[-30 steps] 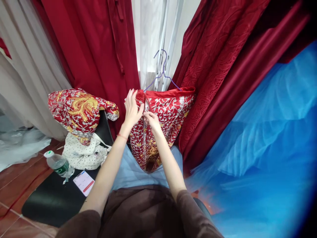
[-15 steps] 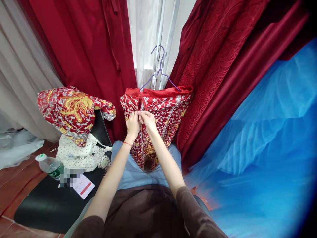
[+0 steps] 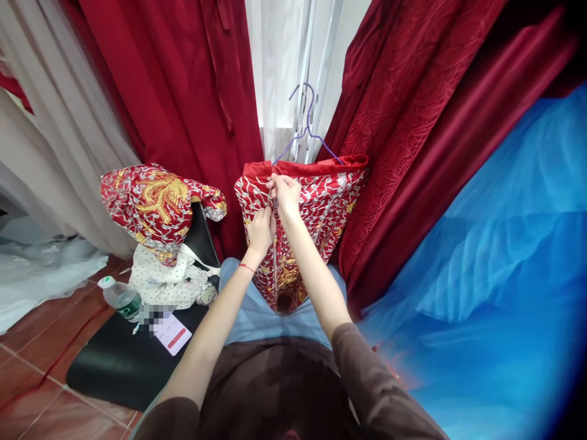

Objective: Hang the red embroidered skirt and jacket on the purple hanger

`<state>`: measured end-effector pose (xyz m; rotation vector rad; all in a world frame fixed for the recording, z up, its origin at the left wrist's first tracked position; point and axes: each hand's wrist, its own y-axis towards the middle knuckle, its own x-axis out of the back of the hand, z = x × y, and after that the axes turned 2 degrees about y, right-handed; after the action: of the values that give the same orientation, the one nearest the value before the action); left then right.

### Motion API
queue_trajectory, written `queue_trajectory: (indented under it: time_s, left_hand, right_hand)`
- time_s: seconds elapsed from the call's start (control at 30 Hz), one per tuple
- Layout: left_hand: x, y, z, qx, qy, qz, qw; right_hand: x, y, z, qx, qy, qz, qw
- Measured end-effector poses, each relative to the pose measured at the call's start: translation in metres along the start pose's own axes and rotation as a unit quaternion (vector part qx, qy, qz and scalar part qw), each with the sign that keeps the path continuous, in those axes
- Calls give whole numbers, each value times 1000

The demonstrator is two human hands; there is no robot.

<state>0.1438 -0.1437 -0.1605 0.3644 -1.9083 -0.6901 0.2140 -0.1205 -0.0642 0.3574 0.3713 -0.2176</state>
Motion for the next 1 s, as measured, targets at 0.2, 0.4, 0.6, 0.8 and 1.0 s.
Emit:
queue_trajectory:
  time_s: [0.2, 0.4, 0.6, 0.8, 1.0]
  left_hand:
    - [-11, -5, 12, 1, 17, 4, 1000]
    - [-14, -2, 13, 6, 26, -11, 1000]
    - [-5, 0, 15, 76, -75, 37, 994]
    - [-7, 0, -2, 162, -474, 23, 865]
    - [4, -3, -17, 132, -623, 59, 769]
  right_hand:
    - [27, -14, -16, 56, -150, 33, 987]
    - [46, 0, -24, 179, -292, -47, 938]
    - [47, 4, -29, 132, -238, 40, 961]
    - [61, -44, -51, 106, -168, 59, 978]
    - [75, -92, -63, 95, -92, 36, 991]
